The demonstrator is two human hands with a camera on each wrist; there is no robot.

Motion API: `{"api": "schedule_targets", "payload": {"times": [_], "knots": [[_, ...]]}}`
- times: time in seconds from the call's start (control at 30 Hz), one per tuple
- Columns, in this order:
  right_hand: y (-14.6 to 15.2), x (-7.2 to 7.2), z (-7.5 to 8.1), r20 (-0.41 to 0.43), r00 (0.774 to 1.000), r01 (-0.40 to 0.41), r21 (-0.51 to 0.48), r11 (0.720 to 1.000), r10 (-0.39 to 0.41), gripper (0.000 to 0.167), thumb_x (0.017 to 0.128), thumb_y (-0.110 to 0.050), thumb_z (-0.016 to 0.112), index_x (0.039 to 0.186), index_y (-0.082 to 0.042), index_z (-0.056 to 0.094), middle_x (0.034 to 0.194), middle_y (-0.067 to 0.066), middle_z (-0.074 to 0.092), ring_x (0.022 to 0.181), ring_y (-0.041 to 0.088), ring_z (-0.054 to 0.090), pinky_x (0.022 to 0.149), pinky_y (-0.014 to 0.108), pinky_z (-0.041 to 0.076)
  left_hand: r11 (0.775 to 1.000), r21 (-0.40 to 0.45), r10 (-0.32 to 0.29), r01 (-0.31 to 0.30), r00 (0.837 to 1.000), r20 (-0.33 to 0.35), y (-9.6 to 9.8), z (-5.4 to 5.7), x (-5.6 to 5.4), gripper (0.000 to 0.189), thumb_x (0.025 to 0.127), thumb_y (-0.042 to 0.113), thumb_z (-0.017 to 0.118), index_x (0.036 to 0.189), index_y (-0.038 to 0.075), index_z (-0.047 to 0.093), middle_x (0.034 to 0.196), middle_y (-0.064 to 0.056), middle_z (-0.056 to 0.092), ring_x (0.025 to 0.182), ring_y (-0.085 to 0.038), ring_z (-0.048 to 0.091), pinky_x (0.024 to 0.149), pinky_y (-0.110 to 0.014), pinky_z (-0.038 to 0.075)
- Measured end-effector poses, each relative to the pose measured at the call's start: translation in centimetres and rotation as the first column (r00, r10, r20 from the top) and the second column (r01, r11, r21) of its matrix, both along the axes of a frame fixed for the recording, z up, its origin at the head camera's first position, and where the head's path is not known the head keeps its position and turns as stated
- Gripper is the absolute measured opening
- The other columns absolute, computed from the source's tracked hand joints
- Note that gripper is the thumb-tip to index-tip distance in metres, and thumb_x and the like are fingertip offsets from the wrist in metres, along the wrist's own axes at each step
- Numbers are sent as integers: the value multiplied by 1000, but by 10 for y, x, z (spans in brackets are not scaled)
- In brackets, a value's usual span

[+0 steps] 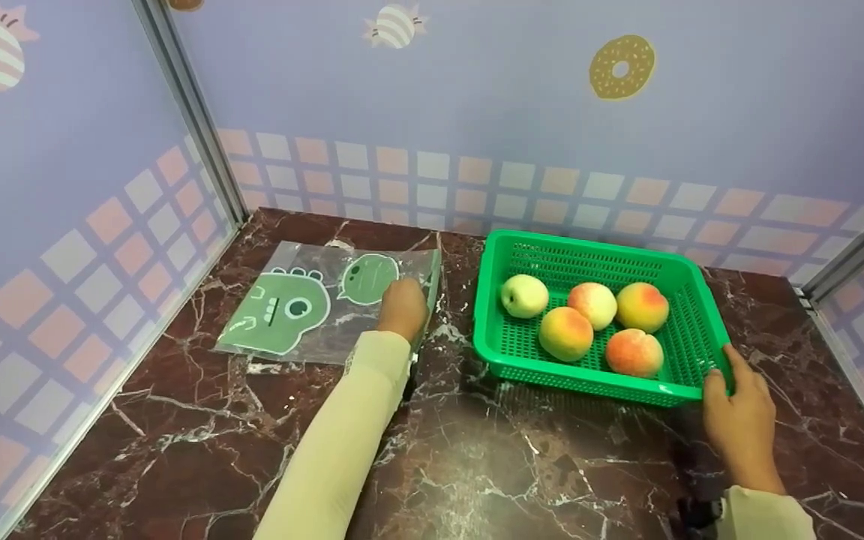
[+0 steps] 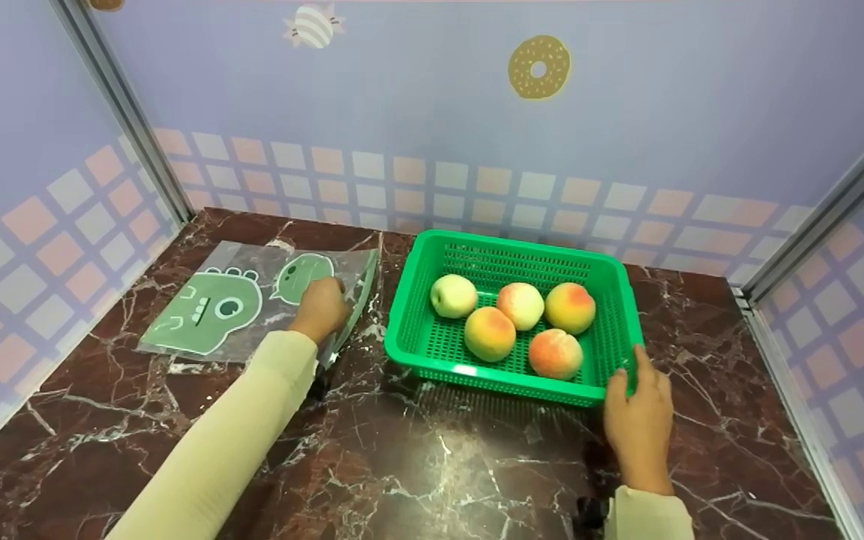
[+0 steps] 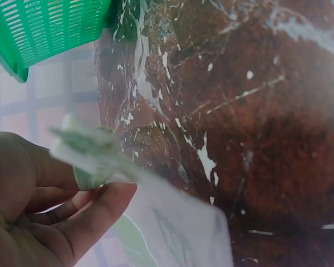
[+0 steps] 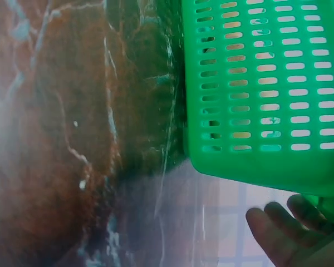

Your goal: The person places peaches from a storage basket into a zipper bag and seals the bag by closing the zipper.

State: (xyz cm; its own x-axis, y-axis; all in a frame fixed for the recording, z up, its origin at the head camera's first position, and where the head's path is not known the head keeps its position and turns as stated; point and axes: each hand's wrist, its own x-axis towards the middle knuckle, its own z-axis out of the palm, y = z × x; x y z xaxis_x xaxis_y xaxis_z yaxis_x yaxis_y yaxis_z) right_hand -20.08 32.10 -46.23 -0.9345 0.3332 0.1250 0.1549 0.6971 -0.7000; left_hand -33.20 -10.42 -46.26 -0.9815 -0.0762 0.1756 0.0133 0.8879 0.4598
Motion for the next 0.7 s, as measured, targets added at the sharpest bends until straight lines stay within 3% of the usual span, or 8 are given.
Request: {"api": "schedule_targets", "payload": {"times": [0.37, 0.7], "knots": [[-4, 0, 5, -37, 999, 15, 21, 1000, -14, 54, 101, -31, 38, 151, -13, 34, 153, 29, 24, 136, 54, 28, 104, 70, 25, 999, 44, 11, -12, 1000, 23, -2, 5, 3, 20, 89, -2, 49, 89, -6, 68, 95, -24, 70, 93, -41, 67, 85, -49, 53], [-23, -5, 15, -195, 981, 11, 39, 999, -3, 48, 98, -26, 47, 142, -7, 48, 149, 25, 33, 134, 48, 31, 107, 66, 23, 999, 35, 20, -21, 1000, 22, -4, 9, 5, 20, 89, -1, 49, 86, -6, 69, 94, -25, 70, 93, -41, 68, 83, -50, 54]]}}
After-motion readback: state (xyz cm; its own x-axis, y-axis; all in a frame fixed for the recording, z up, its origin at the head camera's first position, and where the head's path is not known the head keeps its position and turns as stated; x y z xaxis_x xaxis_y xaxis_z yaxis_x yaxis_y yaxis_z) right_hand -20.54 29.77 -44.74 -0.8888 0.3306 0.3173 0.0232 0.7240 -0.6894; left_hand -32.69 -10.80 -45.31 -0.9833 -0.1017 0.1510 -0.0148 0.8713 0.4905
